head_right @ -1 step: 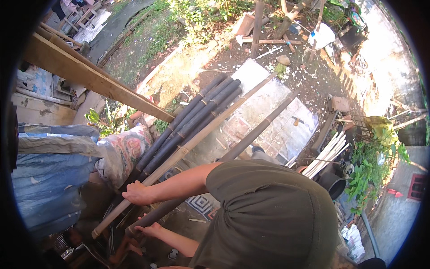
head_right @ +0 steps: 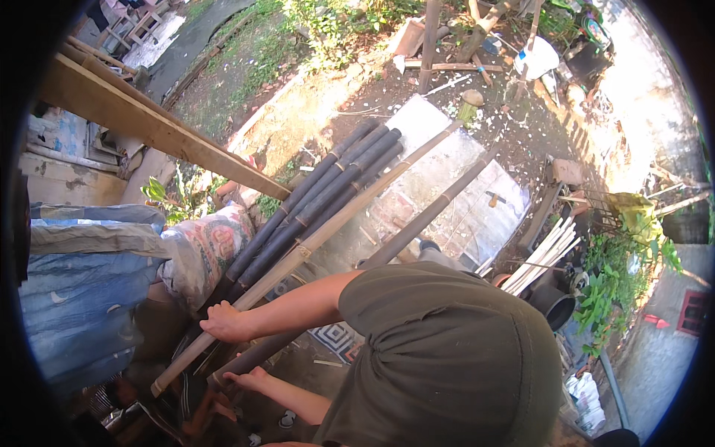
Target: The person walks into a cluttered yard and picks up a long bamboo pole. Using a knife, they split the pole lengthwise into thin strips, then separate and stack the resulting pieces. The person carries the processed bamboo strips toward a doorway.
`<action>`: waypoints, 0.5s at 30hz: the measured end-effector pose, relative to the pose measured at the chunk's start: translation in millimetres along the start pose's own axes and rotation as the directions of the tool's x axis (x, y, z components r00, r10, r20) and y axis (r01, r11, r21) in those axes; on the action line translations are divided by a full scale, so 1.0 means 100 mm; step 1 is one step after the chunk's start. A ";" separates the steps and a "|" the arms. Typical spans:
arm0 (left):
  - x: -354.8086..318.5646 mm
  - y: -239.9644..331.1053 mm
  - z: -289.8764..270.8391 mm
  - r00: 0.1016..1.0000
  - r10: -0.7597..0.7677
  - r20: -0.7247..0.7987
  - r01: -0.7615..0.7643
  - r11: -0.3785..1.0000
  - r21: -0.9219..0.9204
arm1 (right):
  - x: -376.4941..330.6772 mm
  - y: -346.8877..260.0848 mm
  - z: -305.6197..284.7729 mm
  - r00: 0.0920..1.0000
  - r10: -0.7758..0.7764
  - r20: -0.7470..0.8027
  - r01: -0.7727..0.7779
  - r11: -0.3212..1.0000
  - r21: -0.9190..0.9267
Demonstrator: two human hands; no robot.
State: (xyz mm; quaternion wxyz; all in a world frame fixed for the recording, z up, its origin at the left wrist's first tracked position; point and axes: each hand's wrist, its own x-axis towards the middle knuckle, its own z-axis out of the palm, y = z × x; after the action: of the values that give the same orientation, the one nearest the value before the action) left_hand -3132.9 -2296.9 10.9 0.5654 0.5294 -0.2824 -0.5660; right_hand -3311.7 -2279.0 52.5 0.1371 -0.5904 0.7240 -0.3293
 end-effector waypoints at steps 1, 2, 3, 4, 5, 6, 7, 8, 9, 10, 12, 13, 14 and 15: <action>-0.01 0.11 -0.05 1.000 0.010 -0.004 -0.010 1.000 -0.015 | 0.02 -0.18 0.10 0.998 -0.014 -0.062 0.013 1.000 -0.024; 0.08 0.08 -0.19 0.999 0.020 -0.028 -0.021 0.999 -0.047 | 0.05 -0.22 0.23 0.994 -0.018 -0.107 0.005 0.992 -0.123; 0.18 0.07 -0.34 1.000 0.001 -0.016 -0.002 0.997 -0.078 | 0.08 -0.19 0.36 0.981 -0.015 -0.194 -0.021 0.983 -0.183; 0.30 0.02 -0.45 1.000 -0.024 0.000 0.024 0.993 -0.114 | 0.12 -0.04 0.43 0.989 -0.014 -0.146 -0.018 0.975 -0.222; 0.26 0.08 -0.39 0.999 -0.047 0.018 0.049 0.987 -0.151 | 0.16 0.17 0.54 0.985 -0.064 -0.162 0.026 0.973 -0.228; 0.23 0.09 -0.31 0.993 -0.114 0.017 0.115 0.980 -0.165 | 0.23 0.36 0.65 0.969 -0.116 -0.219 0.051 0.958 -0.283; 0.33 -0.10 -0.44 1.000 -0.022 -0.009 0.021 0.998 -0.060 | 0.22 0.47 0.38 0.979 -0.111 -0.173 0.070 0.972 -0.223; 0.39 -0.21 -0.53 0.995 -0.030 0.096 0.048 0.981 -0.187 | 0.33 0.57 0.41 0.983 -0.083 -0.162 0.055 0.984 -0.170; 0.23 -0.14 -0.30 0.999 -0.041 0.017 0.044 0.988 -0.151 | 0.44 0.68 0.39 0.996 -0.033 -0.086 0.017 0.984 -0.179; 0.12 -0.06 -0.04 1.000 -0.005 -0.003 0.004 0.985 -0.174 | 0.57 0.83 0.37 0.986 -0.077 -0.146 0.035 0.962 -0.270; 0.10 -0.03 0.01 0.999 0.026 -0.018 -0.030 0.972 -0.233 | 0.76 0.88 0.42 0.994 -0.045 -0.095 0.004 0.918 -0.397; 0.00 0.07 0.11 1.000 -0.007 -0.003 0.006 0.961 -0.277 | 0.83 0.94 0.45 0.997 -0.054 -0.064 0.025 0.924 -0.381; -0.06 0.13 0.12 1.000 0.010 0.019 -0.004 0.955 -0.295 | 0.89 0.90 0.46 1.000 0.000 0.023 0.008 0.933 -0.360; -0.09 0.17 0.10 0.998 0.027 0.049 -0.010 0.949 -0.314 | 0.96 0.83 0.46 0.993 0.057 0.104 -0.017 0.937 -0.350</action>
State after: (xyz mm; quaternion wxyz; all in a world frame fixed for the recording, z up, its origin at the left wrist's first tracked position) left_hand -3137.8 -2294.5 31.5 0.6399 0.4153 -0.2087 -0.6120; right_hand -3373.8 -2377.0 -16.9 0.0772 -0.6090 0.7731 -0.1595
